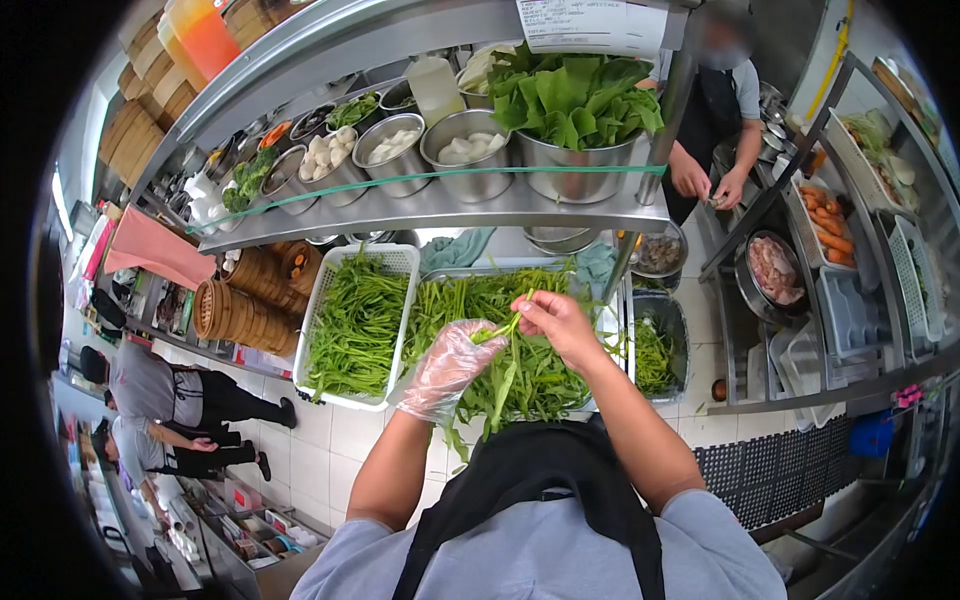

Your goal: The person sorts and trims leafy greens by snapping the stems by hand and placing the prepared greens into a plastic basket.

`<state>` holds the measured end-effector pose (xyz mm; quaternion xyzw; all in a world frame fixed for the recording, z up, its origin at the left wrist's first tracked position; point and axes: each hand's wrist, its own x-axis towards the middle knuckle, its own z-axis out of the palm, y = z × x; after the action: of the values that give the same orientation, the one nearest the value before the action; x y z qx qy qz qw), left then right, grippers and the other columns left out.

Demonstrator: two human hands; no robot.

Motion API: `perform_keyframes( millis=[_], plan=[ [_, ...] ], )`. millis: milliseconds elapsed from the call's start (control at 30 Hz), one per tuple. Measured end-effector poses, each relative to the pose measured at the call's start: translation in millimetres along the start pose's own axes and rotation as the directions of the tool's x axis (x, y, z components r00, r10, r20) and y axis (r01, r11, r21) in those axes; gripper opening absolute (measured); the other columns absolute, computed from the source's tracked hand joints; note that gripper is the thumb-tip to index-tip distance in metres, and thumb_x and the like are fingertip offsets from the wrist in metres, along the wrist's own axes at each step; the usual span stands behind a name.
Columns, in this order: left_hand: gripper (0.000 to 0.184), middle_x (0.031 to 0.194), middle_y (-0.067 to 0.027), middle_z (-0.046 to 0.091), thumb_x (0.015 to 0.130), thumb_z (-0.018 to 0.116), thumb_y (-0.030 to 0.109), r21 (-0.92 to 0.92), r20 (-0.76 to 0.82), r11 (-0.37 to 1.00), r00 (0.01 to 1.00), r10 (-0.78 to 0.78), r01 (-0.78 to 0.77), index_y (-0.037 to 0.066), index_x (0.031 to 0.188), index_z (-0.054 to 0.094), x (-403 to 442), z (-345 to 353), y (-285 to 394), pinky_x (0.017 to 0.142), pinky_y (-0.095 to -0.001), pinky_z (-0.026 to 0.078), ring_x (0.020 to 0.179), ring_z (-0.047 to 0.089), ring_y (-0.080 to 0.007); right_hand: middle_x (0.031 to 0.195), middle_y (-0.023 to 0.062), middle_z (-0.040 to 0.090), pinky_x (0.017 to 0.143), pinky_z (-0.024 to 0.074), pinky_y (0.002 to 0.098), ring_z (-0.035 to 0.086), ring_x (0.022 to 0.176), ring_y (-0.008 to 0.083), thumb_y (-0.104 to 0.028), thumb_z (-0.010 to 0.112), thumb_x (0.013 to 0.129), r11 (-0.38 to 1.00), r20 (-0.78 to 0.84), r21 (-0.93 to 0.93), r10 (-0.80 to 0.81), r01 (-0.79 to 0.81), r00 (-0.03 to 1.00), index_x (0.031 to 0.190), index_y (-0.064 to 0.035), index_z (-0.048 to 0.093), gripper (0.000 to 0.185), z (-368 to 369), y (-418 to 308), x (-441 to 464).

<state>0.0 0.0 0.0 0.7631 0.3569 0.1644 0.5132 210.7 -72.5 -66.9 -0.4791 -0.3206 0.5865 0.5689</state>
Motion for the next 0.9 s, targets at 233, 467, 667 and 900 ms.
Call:
perform_keyframes(
  millis=[233, 467, 667, 900],
  plan=[
    [0.018, 0.069, 0.0016, 0.058, 0.093, 0.070, 0.021, -0.010, 0.046, 0.998, 0.996, 0.070, -0.069, 0.003, 0.093, 0.070, 6.4, 3.7, -5.0, 0.060, -0.0289, 0.042, 0.065, 0.046, -0.0074, 0.094, 0.0062, 0.063, 0.083, 0.0493, 0.0320, 0.060, 0.091, 0.0151, -0.027, 0.059, 0.103, 0.812, 0.205, -0.461, -0.295, 0.358, 0.933, 0.110, -0.0025, 0.061, 0.025, 9.7, 1.7, -17.6],
    [0.030, 0.093, -0.0191, 0.070, 0.089, 0.071, 0.029, 0.256, 0.081, 0.966, 0.997, 0.012, -0.032, 0.001, 0.101, 0.070, 7.1, -2.3, -7.5, 0.077, -0.0396, 0.051, 0.083, 0.066, -0.0306, 0.080, 0.0093, 0.055, 0.073, 0.0457, 0.0393, 0.053, 0.076, 0.0230, -0.027, 0.050, 0.104, 0.744, 0.073, -0.638, -0.195, 0.196, 0.978, 0.097, -0.0013, 0.053, 0.027, -0.8, 2.7, -26.5],
    [0.032, 0.076, -0.0100, 0.063, 0.089, 0.073, 0.029, 0.174, 0.214, 0.975, 0.961, -0.177, 0.141, 0.000, 0.101, 0.070, 3.0, -16.1, 21.9, 0.073, -0.0340, 0.049, 0.073, 0.057, -0.0174, 0.074, -0.0067, 0.043, 0.051, 0.0293, 0.0239, 0.033, 0.058, 0.0040, -0.029, 0.050, 0.105, 0.975, -0.182, -0.163, -0.183, 0.154, 0.966, 0.096, -0.0125, 0.054, 0.019, -23.4, 9.1, -18.5],
    [0.035, 0.076, -0.0051, 0.061, 0.089, 0.075, 0.034, 0.008, 0.206, 1.000, 0.978, -0.022, 0.021, 0.001, 0.100, 0.070, 4.3, 10.6, -3.0, 0.071, -0.0313, 0.047, 0.073, 0.051, -0.0124, 0.081, -0.0044, 0.057, 0.051, 0.0322, 0.0216, 0.039, 0.058, 0.0021, -0.026, 0.060, 0.103, 0.992, -0.006, -0.099, -0.085, 0.084, 0.996, 0.101, -0.0102, 0.057, 0.016, 8.0, 6.2, -29.8]
  ],
)
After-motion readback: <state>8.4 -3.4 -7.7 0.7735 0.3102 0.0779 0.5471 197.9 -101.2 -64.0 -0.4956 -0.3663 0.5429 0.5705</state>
